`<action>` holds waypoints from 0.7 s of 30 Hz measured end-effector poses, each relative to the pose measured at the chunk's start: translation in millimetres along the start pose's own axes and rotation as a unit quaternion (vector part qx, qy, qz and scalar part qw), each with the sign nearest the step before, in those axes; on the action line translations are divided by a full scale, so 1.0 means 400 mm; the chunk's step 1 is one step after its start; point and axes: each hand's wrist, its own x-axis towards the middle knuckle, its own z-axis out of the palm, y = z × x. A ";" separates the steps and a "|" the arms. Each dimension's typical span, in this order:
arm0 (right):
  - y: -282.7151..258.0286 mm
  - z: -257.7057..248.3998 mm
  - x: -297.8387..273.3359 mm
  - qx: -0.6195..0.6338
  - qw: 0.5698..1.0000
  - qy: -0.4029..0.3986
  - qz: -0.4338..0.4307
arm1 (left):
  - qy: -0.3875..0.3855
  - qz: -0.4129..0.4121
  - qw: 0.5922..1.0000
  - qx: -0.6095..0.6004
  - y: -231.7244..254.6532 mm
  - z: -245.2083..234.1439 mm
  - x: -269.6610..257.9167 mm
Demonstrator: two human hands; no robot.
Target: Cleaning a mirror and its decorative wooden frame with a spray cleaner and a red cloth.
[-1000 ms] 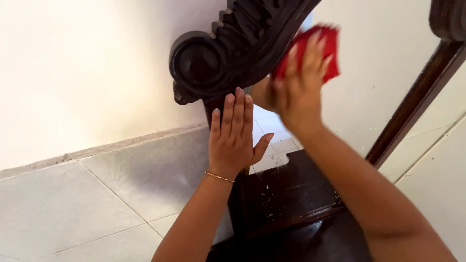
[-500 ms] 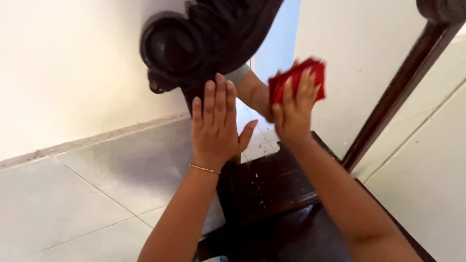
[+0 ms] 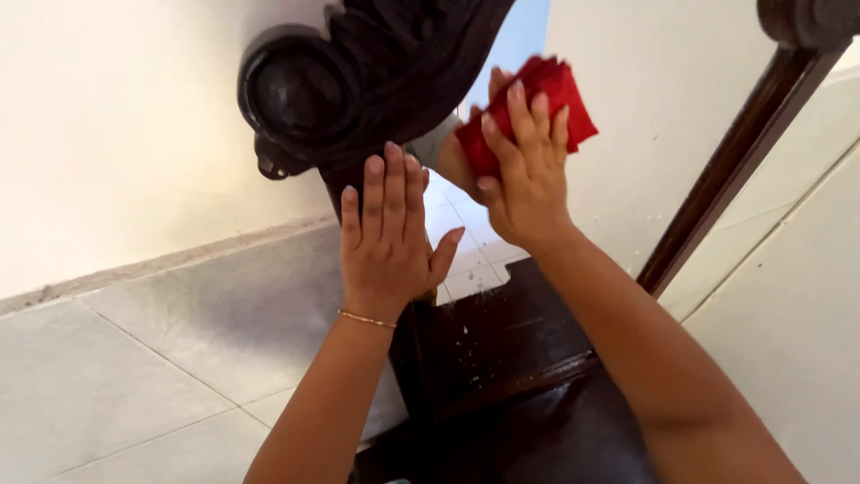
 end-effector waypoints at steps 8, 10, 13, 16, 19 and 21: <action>0.042 -0.026 0.136 0.079 0.983 0.128 0.101 | 0.022 -0.002 1.000 0.005 -0.001 0.001 0.002; -0.039 -0.032 0.133 0.068 0.984 0.112 0.117 | 0.026 -0.003 1.000 -0.003 -0.001 0.002 0.001; -0.085 -0.043 0.109 -0.087 0.983 -0.135 0.089 | 0.030 0.001 1.000 -0.010 0.000 0.002 0.001; 0.032 -0.051 0.119 0.020 0.999 -0.020 0.042 | 0.028 0.001 1.000 0.002 -0.003 -0.002 0.001; 0.083 -0.069 0.184 0.009 0.986 0.094 0.136 | 0.028 0.003 1.000 -0.007 0.001 0.003 -0.002; 0.031 -0.043 0.188 0.030 0.984 0.106 0.139 | 0.017 0.006 1.000 -0.001 -0.004 0.004 -0.002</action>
